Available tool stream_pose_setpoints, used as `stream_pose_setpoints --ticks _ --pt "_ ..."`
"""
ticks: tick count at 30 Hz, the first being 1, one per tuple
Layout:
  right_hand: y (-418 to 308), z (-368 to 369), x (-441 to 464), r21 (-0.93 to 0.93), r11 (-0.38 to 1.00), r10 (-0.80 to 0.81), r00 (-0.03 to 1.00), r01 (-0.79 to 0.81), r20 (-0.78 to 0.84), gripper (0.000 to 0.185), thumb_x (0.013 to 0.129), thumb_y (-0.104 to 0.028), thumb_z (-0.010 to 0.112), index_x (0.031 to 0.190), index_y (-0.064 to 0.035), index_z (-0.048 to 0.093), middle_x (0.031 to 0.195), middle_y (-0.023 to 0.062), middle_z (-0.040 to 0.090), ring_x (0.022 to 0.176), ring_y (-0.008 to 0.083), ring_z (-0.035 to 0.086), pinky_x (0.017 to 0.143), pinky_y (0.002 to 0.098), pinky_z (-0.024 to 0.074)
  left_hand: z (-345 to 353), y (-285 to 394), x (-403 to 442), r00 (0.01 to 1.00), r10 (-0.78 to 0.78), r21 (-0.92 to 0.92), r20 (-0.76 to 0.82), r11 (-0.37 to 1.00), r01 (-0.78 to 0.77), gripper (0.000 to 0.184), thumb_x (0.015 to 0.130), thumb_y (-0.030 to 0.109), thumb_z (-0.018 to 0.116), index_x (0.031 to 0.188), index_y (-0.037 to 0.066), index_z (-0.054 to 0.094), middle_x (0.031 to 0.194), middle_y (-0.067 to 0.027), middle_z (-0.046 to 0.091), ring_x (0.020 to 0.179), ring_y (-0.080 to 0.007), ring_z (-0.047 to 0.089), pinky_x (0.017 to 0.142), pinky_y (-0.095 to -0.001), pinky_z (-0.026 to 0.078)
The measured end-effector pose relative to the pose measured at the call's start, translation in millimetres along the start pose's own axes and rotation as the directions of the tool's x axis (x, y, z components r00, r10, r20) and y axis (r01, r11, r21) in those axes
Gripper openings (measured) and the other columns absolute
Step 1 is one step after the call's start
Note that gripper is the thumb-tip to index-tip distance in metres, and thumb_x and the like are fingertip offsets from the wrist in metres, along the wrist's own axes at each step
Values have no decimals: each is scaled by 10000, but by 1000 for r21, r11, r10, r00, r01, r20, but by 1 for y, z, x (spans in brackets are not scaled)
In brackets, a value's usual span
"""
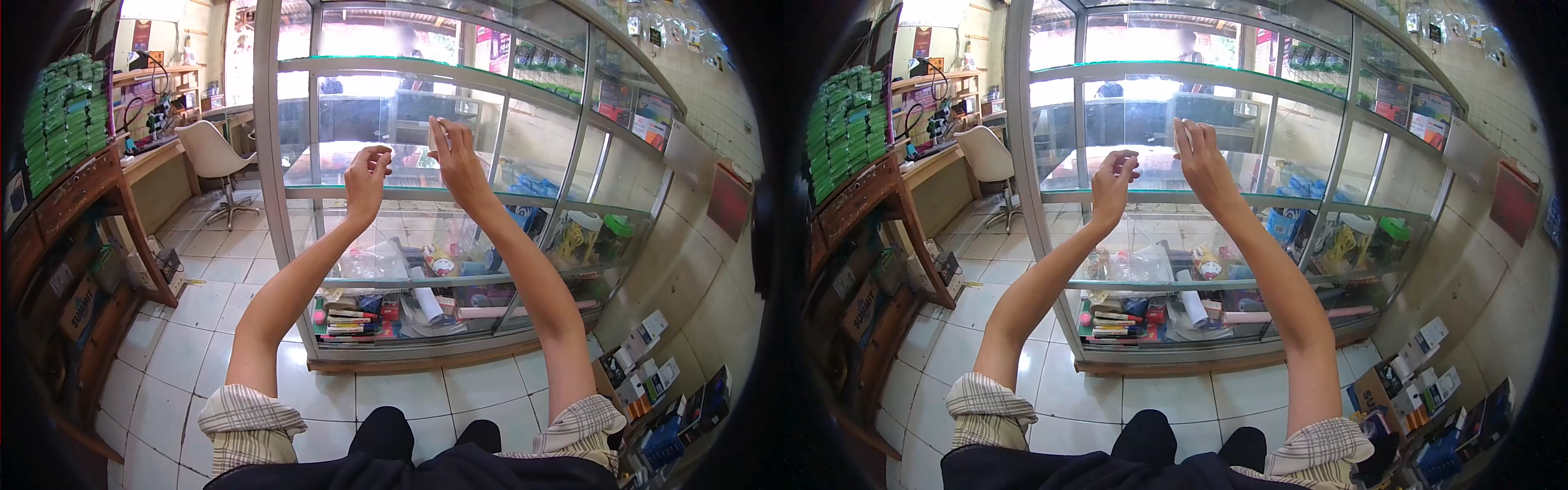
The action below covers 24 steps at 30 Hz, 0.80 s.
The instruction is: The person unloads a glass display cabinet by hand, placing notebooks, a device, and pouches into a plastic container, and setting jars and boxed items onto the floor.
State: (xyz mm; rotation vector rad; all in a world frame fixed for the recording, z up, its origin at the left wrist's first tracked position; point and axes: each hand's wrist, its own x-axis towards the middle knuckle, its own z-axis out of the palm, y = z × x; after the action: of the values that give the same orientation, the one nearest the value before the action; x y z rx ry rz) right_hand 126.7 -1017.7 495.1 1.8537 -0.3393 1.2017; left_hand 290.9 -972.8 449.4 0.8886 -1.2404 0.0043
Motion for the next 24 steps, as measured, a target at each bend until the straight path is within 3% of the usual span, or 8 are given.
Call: stream_pose_setpoints --ticks 7,10,14,16,17,19,21,24 --pt "2 4 -2 32 999 -3 1000 2 13 539 716 -58 641 1192 86 432 1115 184 459 1031 308 439 885 349 415 7 -4 -4 998 -10 -57 -56 998 7 190 877 158 524 992 20 587 808 -80 626 714 -144 620 658 -249 476" --pt "2 5 -3 80 997 18 1000 -16 -22 595 720 -30 643 1251 40 384 1130 159 434 991 304 440 844 360 421 10 -7 -3 993 46 -49 -111 997 -52 156 867 136 533 934 12 600 790 -82 617 662 -146 612 601 -258 493" --pt "-5 10 -6 171 979 112 994 -108 -13 591 725 -17 634 1259 27 385 1146 162 422 974 300 438 844 362 419 14 -10 -3 996 18 -59 -91 998 -24 192 892 155 501 1002 19 579 846 -85 611 744 -138 592 661 -245 471" --pt "-18 10 -4 284 912 309 951 -295 -5 590 725 10 623 1267 10 391 1169 163 402 965 296 437 847 369 411 13 -9 -3 997 -28 -61 -73 998 24 191 894 150 493 1010 20 571 848 -82 593 744 -141 578 680 -245 470" --pt "-26 9 -1 293 909 312 950 -295 -10 590 725 10 623 1267 10 391 1169 163 402 965 296 437 847 369 411 14 -15 -3 997 27 -50 -74 998 -31 198 876 152 505 1026 36 560 836 -90 596 719 -164 584 657 -291 457" --pt "-41 5 4 469 735 561 828 -490 -15 553 716 68 578 1238 69 394 1159 199 384 1035 317 398 863 374 403 16 -13 -10 996 17 -36 -86 999 -20 213 873 148 508 1053 39 542 836 -87 588 733 -163 572 669 -292 452" --pt "-44 15 0 509 679 626 780 -529 -24 552 727 57 572 1246 68 387 1148 193 380 1031 311 397 869 372 393 16 -14 -14 997 -31 -40 -64 999 29 301 878 158 513 1146 29 475 876 -85 564 809 -138 551 695 -259 452" --pt "-43 11 -4 572 541 729 683 -617 47 523 762 26 545 1260 53 389 1099 180 394 1033 296 405 885 362 368 24 -14 -28 991 -99 -60 -95 994 94 291 877 159 515 1142 40 483 875 -80 565 812 -137 554 715 -268 444"
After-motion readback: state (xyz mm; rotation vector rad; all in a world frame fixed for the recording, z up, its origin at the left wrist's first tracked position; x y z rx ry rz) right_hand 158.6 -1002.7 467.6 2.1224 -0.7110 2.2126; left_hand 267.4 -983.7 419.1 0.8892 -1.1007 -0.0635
